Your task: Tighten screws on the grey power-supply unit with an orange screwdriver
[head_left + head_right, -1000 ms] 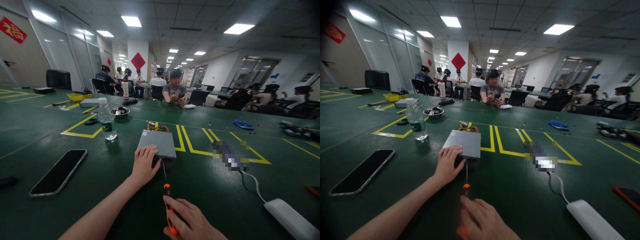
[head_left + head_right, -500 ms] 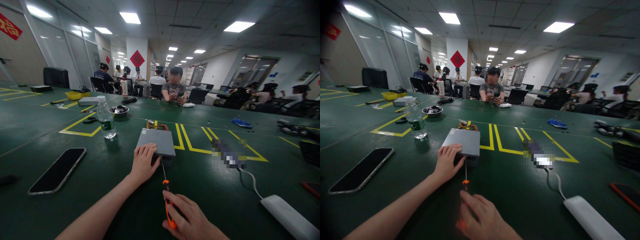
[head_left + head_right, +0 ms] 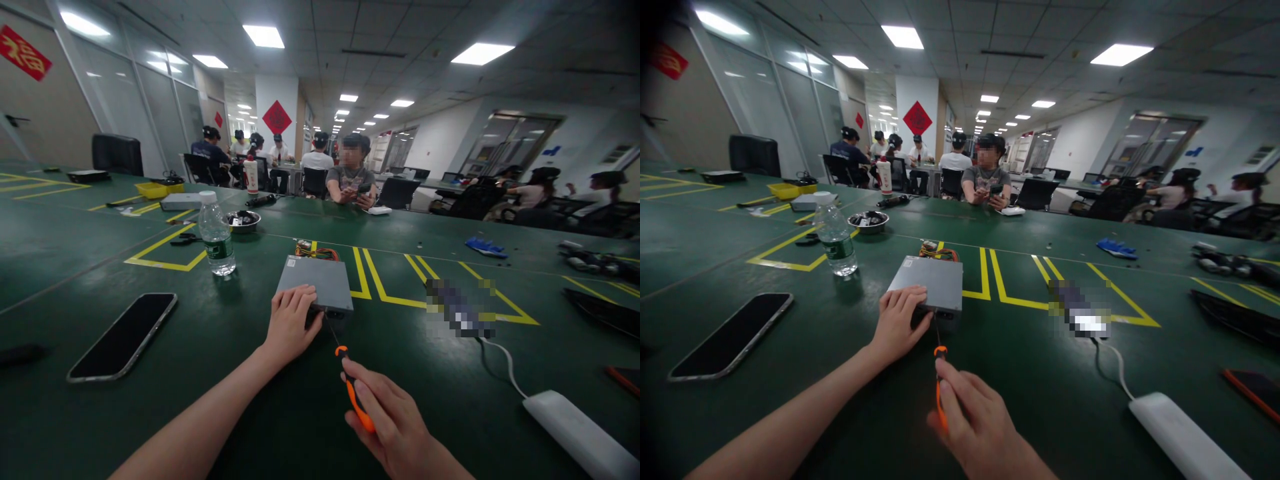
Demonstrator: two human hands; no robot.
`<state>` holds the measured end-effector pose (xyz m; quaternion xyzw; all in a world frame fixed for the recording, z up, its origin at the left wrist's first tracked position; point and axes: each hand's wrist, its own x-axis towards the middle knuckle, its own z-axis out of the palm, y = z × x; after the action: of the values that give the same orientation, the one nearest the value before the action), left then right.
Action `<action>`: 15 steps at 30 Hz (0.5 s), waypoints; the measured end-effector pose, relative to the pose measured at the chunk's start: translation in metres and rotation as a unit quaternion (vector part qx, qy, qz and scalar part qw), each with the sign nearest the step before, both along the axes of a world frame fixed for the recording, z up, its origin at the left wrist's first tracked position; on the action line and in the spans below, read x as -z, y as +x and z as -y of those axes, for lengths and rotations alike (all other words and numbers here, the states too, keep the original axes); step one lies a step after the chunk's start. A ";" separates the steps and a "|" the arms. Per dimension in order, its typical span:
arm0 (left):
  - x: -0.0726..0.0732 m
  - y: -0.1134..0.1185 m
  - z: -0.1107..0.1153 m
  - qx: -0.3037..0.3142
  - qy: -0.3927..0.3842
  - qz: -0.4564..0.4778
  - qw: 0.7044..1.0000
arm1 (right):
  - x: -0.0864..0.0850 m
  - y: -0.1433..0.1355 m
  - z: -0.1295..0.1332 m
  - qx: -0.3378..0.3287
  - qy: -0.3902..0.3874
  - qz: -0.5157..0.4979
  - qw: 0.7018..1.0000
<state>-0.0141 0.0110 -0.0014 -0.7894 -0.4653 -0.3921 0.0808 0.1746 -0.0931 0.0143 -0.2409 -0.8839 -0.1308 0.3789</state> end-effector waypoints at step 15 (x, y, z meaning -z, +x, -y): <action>0.000 0.000 0.000 -0.002 0.000 -0.001 1.000 | 0.005 -0.010 0.006 0.027 0.023 0.057 0.998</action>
<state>-0.0143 0.0107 -0.0013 -0.7889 -0.4671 -0.3909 0.0820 0.1642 -0.0986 0.0091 -0.2481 -0.8939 -0.1745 0.3299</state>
